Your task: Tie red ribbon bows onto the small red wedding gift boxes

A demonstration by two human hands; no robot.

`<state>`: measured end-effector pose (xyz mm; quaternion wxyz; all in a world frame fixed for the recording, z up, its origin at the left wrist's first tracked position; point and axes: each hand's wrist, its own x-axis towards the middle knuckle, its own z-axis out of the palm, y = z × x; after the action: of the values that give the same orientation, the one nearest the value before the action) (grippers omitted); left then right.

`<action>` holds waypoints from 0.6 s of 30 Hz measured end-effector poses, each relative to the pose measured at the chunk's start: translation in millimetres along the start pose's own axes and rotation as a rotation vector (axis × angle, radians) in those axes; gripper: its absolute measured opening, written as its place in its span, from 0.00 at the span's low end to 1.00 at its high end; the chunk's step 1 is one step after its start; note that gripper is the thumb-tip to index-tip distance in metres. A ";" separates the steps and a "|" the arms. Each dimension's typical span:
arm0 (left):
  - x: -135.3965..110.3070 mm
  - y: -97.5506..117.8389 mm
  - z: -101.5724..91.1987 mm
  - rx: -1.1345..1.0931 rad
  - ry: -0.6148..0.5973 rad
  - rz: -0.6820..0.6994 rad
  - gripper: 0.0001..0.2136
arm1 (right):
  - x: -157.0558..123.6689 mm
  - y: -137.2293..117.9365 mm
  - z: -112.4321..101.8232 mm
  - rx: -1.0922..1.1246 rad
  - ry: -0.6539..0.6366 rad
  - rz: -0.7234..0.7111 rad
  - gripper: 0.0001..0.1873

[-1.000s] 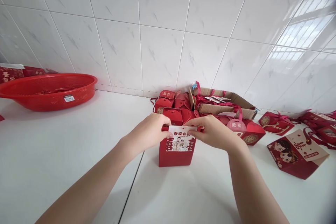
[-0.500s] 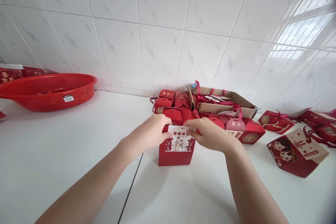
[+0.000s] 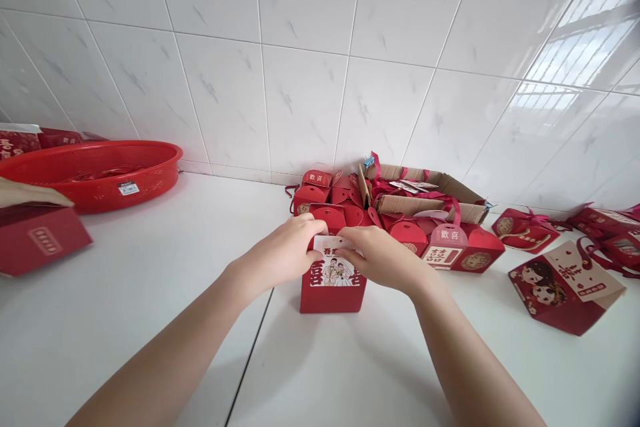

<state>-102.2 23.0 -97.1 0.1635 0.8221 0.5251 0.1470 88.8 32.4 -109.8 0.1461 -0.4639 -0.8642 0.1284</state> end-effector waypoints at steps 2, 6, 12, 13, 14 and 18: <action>-0.5 -0.2 -0.3 0.004 -0.004 -0.005 0.02 | 0.4 -0.7 0.7 -0.010 0.012 0.001 0.08; -0.2 0.5 -0.7 0.007 -0.009 -0.017 0.04 | 0.7 -0.9 1.4 -0.013 0.022 0.017 0.09; -0.6 0.5 -0.2 0.018 0.004 -0.022 0.07 | 0.6 0.3 1.6 0.027 -0.004 0.046 0.12; -0.9 0.5 -0.3 0.019 0.008 -0.026 0.07 | 0.9 0.1 1.5 0.023 -0.001 0.045 0.13; -1.1 0.6 -0.3 0.019 0.012 -0.029 0.07 | 1.3 -0.1 1.4 0.017 0.003 0.041 0.13; -0.7 1.9 -0.9 0.026 0.021 -0.033 0.08 | 4.0 1.6 -0.7 0.068 0.006 0.054 0.13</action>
<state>-101.2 21.7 -95.5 0.1495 0.8140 0.5420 0.1460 88.2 36.6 -109.2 0.1610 -0.4823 -0.8460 0.1603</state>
